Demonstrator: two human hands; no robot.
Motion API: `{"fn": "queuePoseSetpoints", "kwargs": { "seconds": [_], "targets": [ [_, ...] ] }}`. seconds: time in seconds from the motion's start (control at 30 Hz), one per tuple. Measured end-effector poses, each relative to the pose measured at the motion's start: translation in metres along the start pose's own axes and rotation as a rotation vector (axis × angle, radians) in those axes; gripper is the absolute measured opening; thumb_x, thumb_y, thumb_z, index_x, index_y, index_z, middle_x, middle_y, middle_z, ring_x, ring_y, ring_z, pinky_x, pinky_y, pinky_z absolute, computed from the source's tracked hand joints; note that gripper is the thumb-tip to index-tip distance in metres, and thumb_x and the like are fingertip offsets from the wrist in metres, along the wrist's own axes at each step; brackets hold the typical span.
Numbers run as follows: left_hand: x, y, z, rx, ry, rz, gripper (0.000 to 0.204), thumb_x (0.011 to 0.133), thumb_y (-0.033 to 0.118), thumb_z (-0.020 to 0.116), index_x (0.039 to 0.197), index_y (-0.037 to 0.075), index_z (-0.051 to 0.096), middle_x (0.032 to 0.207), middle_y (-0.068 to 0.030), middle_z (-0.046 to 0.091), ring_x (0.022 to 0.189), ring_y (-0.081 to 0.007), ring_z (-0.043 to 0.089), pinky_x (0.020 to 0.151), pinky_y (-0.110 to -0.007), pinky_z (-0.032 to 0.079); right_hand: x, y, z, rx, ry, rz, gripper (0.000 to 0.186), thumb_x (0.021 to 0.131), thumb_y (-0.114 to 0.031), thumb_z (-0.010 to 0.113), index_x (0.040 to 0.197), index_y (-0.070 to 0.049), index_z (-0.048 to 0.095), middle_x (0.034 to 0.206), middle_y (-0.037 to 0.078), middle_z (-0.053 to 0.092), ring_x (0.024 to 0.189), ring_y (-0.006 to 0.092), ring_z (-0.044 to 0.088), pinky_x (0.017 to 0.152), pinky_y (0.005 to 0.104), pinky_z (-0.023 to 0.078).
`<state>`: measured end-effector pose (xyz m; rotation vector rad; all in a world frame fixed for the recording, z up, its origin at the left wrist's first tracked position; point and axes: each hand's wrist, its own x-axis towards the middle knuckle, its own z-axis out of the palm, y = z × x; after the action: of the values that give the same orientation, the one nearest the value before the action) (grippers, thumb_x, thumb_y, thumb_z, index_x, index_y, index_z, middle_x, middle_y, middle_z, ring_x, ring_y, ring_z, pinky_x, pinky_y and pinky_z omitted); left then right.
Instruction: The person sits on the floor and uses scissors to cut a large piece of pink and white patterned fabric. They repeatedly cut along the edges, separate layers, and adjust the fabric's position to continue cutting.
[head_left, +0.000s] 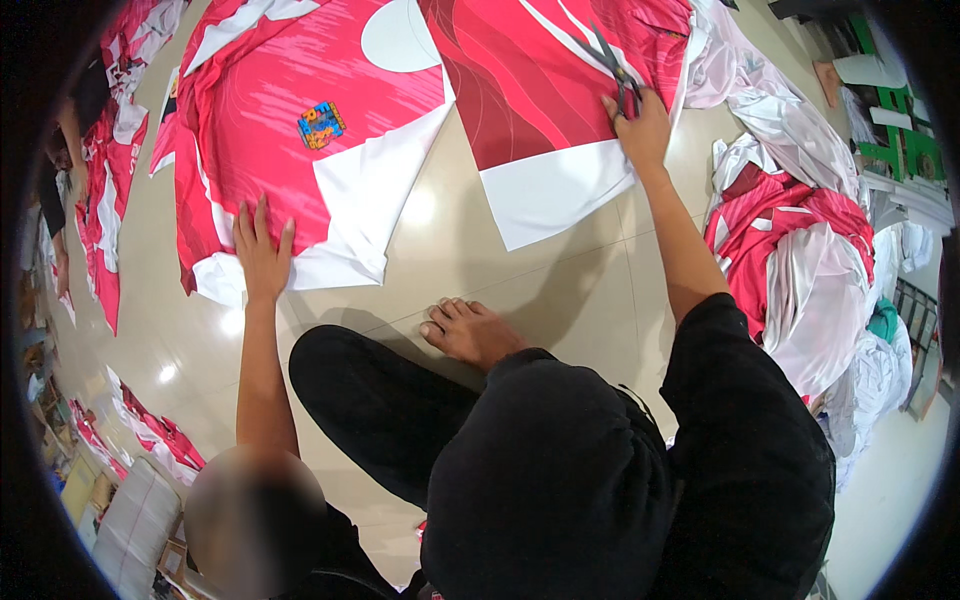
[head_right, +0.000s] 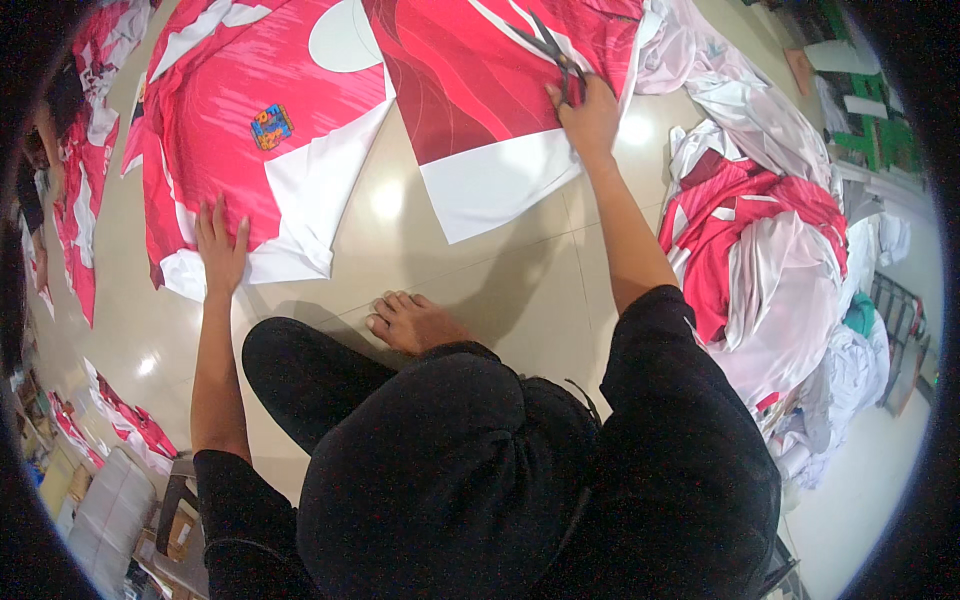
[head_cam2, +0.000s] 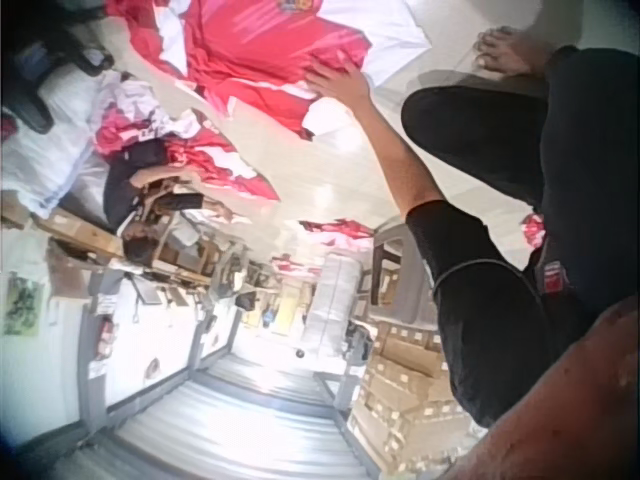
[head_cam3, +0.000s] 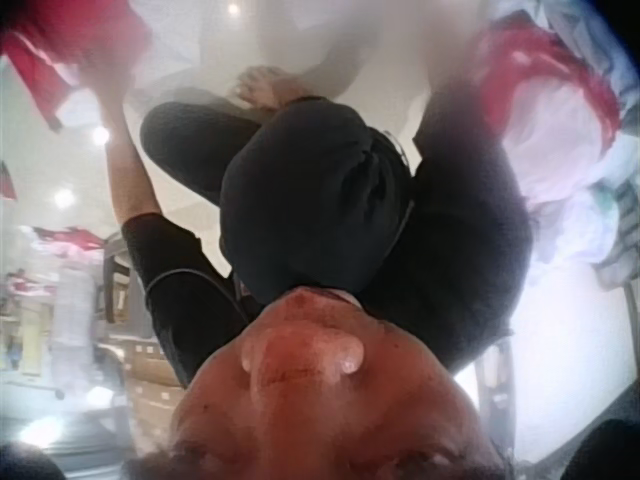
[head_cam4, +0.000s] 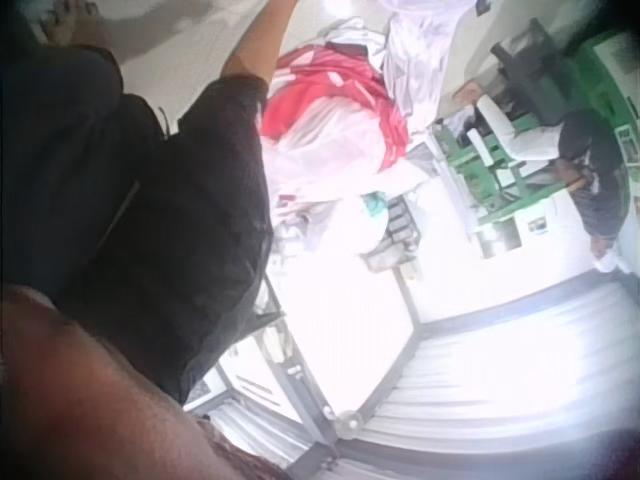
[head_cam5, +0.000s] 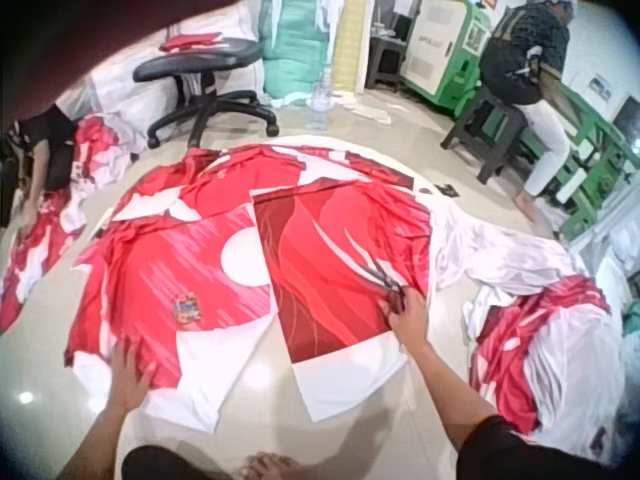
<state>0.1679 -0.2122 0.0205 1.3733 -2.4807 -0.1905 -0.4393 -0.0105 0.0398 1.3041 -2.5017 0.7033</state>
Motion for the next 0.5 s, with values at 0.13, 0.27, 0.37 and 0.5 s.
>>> {"fn": "queuePoseSetpoints", "kwargs": {
  "seconds": [0.13, 0.27, 0.37, 0.5],
  "targets": [
    [-0.067, -0.020, -0.014, 0.095, -0.128, -0.008, 0.072, 0.099, 0.051, 0.069, 0.153, 0.007, 0.052, 0.155, -0.0275, 0.045, 0.144, -0.0461, 0.042, 0.121, -0.057, 0.034, -0.045, 0.056, -0.030, -0.016, -0.001, 0.058, 0.065, 0.086, -0.046, 0.087, 0.122, 0.004, 0.066, 0.117, 0.026, 0.071, 0.111, 0.0458, 0.067, 0.096, 0.0498, 0.053],
    [-0.148, -0.031, -0.035, 0.104, -0.208, -0.062, 0.068, 0.098, 0.044, 0.072, 0.152, 0.007, 0.053, 0.147, -0.0262, 0.050, 0.140, -0.0451, 0.044, 0.119, -0.055, 0.036, -0.101, 0.085, -0.071, 0.038, -0.059, 0.098, 0.065, 0.088, -0.041, 0.086, 0.129, 0.004, 0.064, 0.124, 0.027, 0.069, 0.117, 0.0450, 0.066, 0.101, 0.0485, 0.052],
    [-0.216, -0.040, -0.040, -0.009, -0.283, -0.186, 0.064, 0.098, 0.036, 0.072, 0.151, 0.005, 0.052, 0.145, -0.0253, 0.051, 0.138, -0.0447, 0.047, 0.118, -0.051, 0.038, -0.156, 0.099, -0.104, 0.055, -0.110, 0.153, 0.067, 0.090, -0.033, 0.086, 0.137, 0.005, 0.060, 0.132, 0.028, 0.067, 0.124, 0.0435, 0.064, 0.107, 0.0465, 0.050],
    [-0.318, -0.023, -0.046, -0.596, -0.179, -0.456, 0.067, 0.095, 0.035, 0.073, 0.148, -0.001, 0.053, 0.147, -0.0237, 0.054, 0.138, -0.0407, 0.053, 0.118, -0.044, 0.039, -0.233, 0.110, -0.148, -0.027, -0.135, 0.126, 0.066, 0.091, -0.023, 0.084, 0.142, 0.008, 0.056, 0.137, 0.028, 0.065, 0.129, 0.0443, 0.061, 0.112, 0.0474, 0.047]
  ]
}}
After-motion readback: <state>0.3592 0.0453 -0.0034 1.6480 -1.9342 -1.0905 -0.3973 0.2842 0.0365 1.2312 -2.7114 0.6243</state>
